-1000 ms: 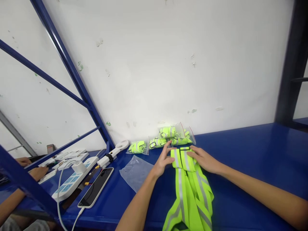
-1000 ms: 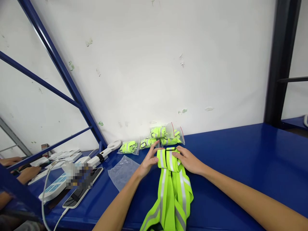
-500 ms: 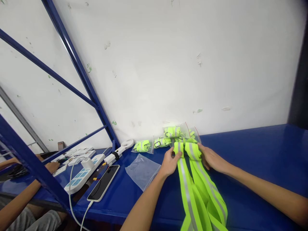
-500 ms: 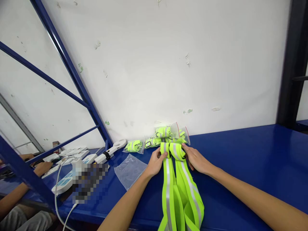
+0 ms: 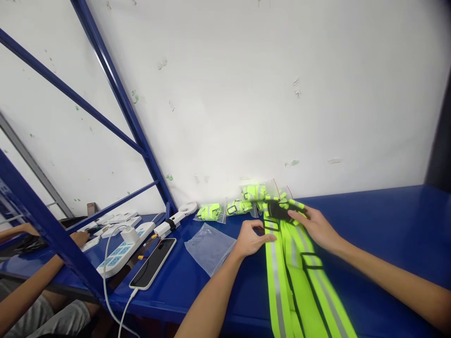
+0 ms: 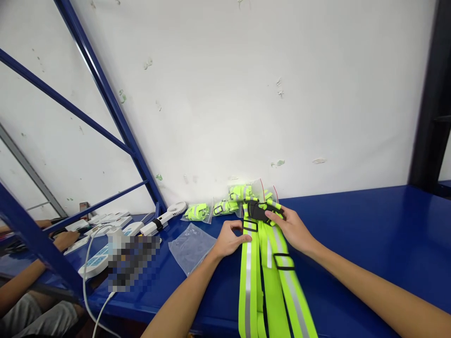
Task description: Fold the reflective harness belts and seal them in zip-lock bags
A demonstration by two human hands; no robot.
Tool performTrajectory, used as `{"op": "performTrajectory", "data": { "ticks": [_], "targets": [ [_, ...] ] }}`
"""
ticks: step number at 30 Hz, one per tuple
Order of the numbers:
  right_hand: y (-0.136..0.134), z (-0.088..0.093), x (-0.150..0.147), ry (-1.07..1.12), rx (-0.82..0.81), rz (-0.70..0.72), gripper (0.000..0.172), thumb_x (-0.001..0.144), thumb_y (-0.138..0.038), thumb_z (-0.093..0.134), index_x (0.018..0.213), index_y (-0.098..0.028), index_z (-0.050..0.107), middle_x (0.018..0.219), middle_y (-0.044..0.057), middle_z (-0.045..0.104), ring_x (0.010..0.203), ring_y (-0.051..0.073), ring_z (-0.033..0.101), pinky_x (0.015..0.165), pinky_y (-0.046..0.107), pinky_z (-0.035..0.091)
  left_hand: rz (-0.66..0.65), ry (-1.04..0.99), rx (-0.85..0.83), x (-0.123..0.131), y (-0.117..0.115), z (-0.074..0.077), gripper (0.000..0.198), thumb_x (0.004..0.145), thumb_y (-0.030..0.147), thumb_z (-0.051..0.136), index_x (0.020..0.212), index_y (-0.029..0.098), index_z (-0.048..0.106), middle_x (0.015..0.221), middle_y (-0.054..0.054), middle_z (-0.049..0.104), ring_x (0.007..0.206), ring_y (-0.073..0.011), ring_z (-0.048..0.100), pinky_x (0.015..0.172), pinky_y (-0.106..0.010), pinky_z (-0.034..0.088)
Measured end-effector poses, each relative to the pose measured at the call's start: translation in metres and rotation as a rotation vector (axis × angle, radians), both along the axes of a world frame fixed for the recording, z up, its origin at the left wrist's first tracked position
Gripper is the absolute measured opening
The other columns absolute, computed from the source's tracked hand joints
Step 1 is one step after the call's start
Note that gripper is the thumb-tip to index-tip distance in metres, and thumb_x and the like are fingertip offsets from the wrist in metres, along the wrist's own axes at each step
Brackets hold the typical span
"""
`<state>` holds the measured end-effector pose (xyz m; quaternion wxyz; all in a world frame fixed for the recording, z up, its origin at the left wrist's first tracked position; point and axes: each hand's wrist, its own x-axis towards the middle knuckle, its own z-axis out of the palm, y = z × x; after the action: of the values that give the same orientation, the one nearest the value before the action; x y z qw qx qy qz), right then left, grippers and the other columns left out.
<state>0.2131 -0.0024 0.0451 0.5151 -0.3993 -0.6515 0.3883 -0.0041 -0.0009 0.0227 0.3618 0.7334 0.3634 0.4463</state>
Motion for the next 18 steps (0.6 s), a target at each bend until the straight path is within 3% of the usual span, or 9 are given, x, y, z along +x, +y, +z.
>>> {"op": "performTrajectory", "data": {
  "ticks": [3, 10, 13, 16, 18],
  "targets": [
    [-0.003, 0.005, -0.005, 0.200, -0.191, 0.017, 0.041, 0.082, -0.044, 0.063, 0.114, -0.018, 0.065, 0.105, 0.009, 0.074, 0.096, 0.031, 0.069, 0.081, 0.039, 0.056, 0.140, 0.080, 0.115, 0.002, -0.001, 0.000, 0.042, 0.061, 0.051, 0.079, 0.057, 0.015, 0.058, 0.060, 0.000, 0.056, 0.062, -0.0128, 0.048, 0.060, -0.024, 0.036],
    [-0.005, 0.004, -0.006, 0.402, -0.412, 0.105, 0.040, 0.081, -0.041, 0.066, 0.115, -0.019, 0.064, 0.092, 0.009, 0.077, 0.076, 0.029, 0.073, 0.067, 0.041, 0.060, 0.220, 0.119, 0.195, 0.002, -0.007, -0.003, 0.039, 0.070, 0.041, 0.073, 0.054, 0.017, 0.047, 0.054, 0.004, 0.044, 0.052, -0.0087, 0.037, 0.052, -0.024, 0.028],
    [-0.006, 0.003, -0.007, 0.395, -0.432, 0.140, 0.039, 0.081, -0.042, 0.065, 0.114, -0.019, 0.064, 0.093, 0.010, 0.077, 0.078, 0.030, 0.073, 0.067, 0.042, 0.060, 0.223, -0.005, 0.164, 0.002, -0.006, -0.002, 0.025, 0.074, 0.037, 0.069, 0.085, 0.017, 0.058, 0.075, 0.000, 0.055, 0.066, -0.0116, 0.048, 0.060, -0.023, 0.037],
    [-0.008, 0.002, -0.010, 0.356, -0.441, 0.087, 0.038, 0.082, -0.044, 0.064, 0.112, -0.021, 0.065, 0.096, 0.011, 0.076, 0.087, 0.032, 0.072, 0.071, 0.041, 0.060, 0.105, -0.176, -0.027, 0.007, 0.001, -0.001, 0.062, 0.071, 0.030, 0.073, 0.126, 0.022, 0.046, 0.116, -0.008, 0.057, 0.099, -0.0187, 0.056, 0.072, -0.024, 0.045],
    [-0.010, 0.001, -0.013, 0.306, -0.438, 0.037, 0.038, 0.083, -0.048, 0.062, 0.110, -0.022, 0.067, 0.100, 0.012, 0.076, 0.095, 0.033, 0.070, 0.076, 0.041, 0.059, -0.001, -0.254, -0.127, 0.011, 0.007, -0.001, 0.078, 0.065, 0.026, 0.078, 0.133, 0.023, 0.042, 0.129, -0.010, 0.053, 0.114, -0.0229, 0.053, 0.085, -0.028, 0.046]
  ]
}}
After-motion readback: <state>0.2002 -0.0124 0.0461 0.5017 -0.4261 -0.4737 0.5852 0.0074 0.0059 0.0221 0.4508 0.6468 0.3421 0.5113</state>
